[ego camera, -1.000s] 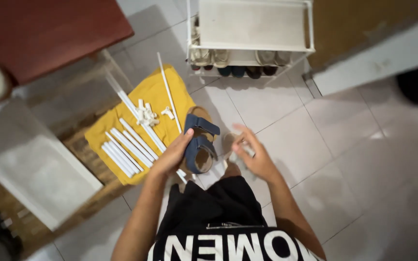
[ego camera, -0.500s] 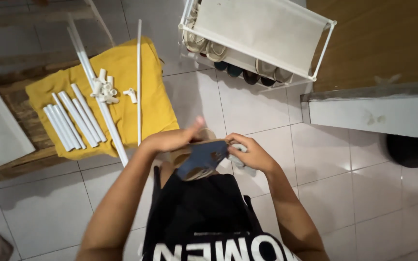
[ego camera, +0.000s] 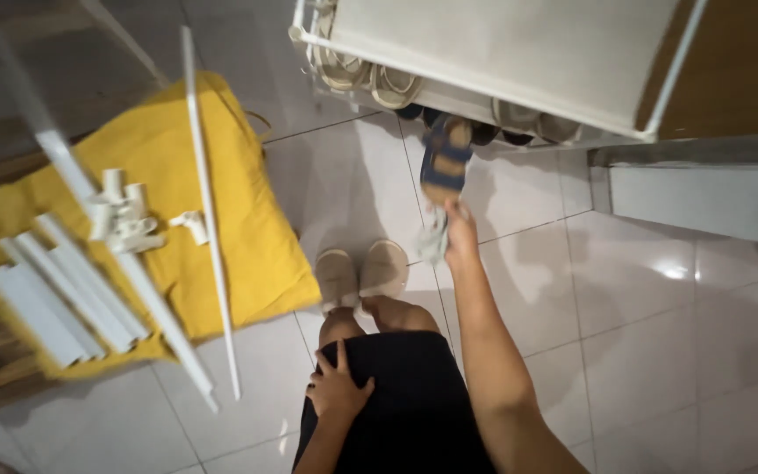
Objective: Cleaning a sandal with a cloth and then assembling a small plastic storage rack by connecting tubes and joints.
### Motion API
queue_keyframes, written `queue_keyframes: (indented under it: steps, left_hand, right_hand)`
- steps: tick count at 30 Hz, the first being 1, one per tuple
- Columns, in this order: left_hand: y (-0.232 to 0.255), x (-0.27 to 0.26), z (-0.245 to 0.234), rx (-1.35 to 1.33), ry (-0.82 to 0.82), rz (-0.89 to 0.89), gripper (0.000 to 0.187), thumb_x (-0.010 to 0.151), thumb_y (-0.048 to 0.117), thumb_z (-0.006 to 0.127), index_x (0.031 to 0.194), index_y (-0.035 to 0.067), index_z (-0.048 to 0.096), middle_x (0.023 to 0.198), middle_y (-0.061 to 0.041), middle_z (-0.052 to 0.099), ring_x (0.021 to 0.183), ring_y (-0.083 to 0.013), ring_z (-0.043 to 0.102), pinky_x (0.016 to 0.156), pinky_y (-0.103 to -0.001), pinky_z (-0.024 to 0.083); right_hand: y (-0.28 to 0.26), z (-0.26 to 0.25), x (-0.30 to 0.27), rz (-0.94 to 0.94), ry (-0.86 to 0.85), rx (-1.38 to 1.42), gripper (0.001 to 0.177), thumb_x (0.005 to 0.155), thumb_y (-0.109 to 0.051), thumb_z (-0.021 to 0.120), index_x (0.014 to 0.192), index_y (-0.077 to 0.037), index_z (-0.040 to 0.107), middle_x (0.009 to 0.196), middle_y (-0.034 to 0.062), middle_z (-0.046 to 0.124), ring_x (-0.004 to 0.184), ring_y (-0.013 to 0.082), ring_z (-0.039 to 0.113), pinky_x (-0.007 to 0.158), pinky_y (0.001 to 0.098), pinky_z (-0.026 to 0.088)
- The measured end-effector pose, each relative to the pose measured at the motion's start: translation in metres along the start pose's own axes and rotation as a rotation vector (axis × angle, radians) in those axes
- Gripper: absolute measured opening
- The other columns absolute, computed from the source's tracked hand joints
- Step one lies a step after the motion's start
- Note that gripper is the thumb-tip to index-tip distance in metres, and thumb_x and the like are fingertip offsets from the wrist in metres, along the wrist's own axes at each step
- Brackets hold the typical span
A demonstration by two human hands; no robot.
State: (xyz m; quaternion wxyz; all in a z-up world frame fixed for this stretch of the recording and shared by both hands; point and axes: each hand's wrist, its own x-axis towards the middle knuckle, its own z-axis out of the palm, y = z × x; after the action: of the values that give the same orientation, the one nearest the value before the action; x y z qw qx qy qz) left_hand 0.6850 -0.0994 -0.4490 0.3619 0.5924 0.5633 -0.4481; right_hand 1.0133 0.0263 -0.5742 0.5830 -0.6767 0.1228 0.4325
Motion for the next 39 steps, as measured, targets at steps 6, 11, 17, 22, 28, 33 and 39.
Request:
queue_keyframes:
  steps: [6,11,17,22,28,33,39]
  left_hand:
    - [0.013,0.069,-0.015,-0.275,0.090,-0.030,0.111,0.077,0.074,0.065,0.162,0.027,0.011,0.154,-0.014,0.035,0.115,-0.0429,0.059,0.085,-0.056,0.056]
    - [0.020,0.094,-0.020,-0.270,0.186,-0.023,0.110,0.074,0.077,0.064,0.158,0.025,0.018,0.154,-0.014,0.038,0.112,-0.0438,0.061,0.083,-0.059,0.056]
    - [0.036,0.112,-0.026,-0.235,0.313,0.032,0.108,0.074,0.076,0.065,0.157,0.023,0.022,0.148,-0.014,0.043,0.110,-0.0434,0.062,0.076,-0.060,0.058]
    - [0.041,0.117,-0.026,-0.207,0.327,0.057,0.106,0.076,0.075,0.064,0.157,0.023,0.021,0.147,-0.015,0.044,0.110,-0.0437,0.061,0.076,-0.059,0.058]
    - [0.042,0.098,-0.020,-0.177,0.243,0.058,0.103,0.079,0.076,0.060,0.156,0.023,0.018,0.149,-0.015,0.040,0.107,-0.0457,0.062,0.074,-0.060,0.057]
    - [0.029,0.079,0.012,-0.104,0.182,0.039,0.099,0.086,0.073,0.053,0.161,0.021,0.016,0.150,-0.014,0.039,0.112,-0.0415,0.060,0.079,-0.059,0.057]
    - [-0.010,0.026,0.054,0.176,0.103,0.205,0.080,0.098,0.063,0.040,0.162,0.021,0.016,0.168,-0.020,0.015,0.144,-0.0430,0.032,0.109,-0.054,0.038]
  right_hand:
    - [-0.023,0.076,0.147,-0.038,0.054,0.190,0.018,0.100,-0.021,0.062,0.112,-0.009,0.069,0.093,0.0098,0.076,0.085,0.0240,0.076,0.075,0.0402,0.061]
    - [-0.033,0.112,0.224,-0.162,0.099,0.114,0.022,0.088,-0.015,0.061,0.088,0.001,0.076,0.076,0.0183,0.078,0.067,0.0283,0.073,0.057,0.0426,0.056]
    - [-0.042,0.122,0.252,-0.283,0.110,-0.033,0.026,0.089,-0.019,0.063,0.079,0.002,0.074,0.070,0.0157,0.076,0.065,0.0253,0.071,0.062,0.0395,0.056]
    - [-0.009,0.114,0.304,-0.527,0.287,-0.227,0.030,0.073,-0.022,0.078,0.097,-0.011,0.063,0.089,0.0134,0.078,0.082,0.0259,0.075,0.075,0.0342,0.059]
    - [-0.018,0.097,0.221,-0.372,0.248,-0.254,0.048,0.076,-0.036,0.080,0.111,-0.010,0.060,0.113,0.0122,0.069,0.105,0.0225,0.066,0.093,0.0324,0.050]
    - [-0.029,0.054,0.084,0.077,-0.038,0.113,0.014,0.091,-0.019,0.072,0.086,-0.007,0.075,0.076,0.0107,0.074,0.066,0.0220,0.071,0.058,0.0356,0.056]
    - [0.043,-0.073,-0.003,0.293,0.012,0.289,0.016,0.091,-0.020,0.072,0.099,-0.006,0.075,0.086,0.0113,0.076,0.077,0.0200,0.074,0.070,0.0325,0.061]
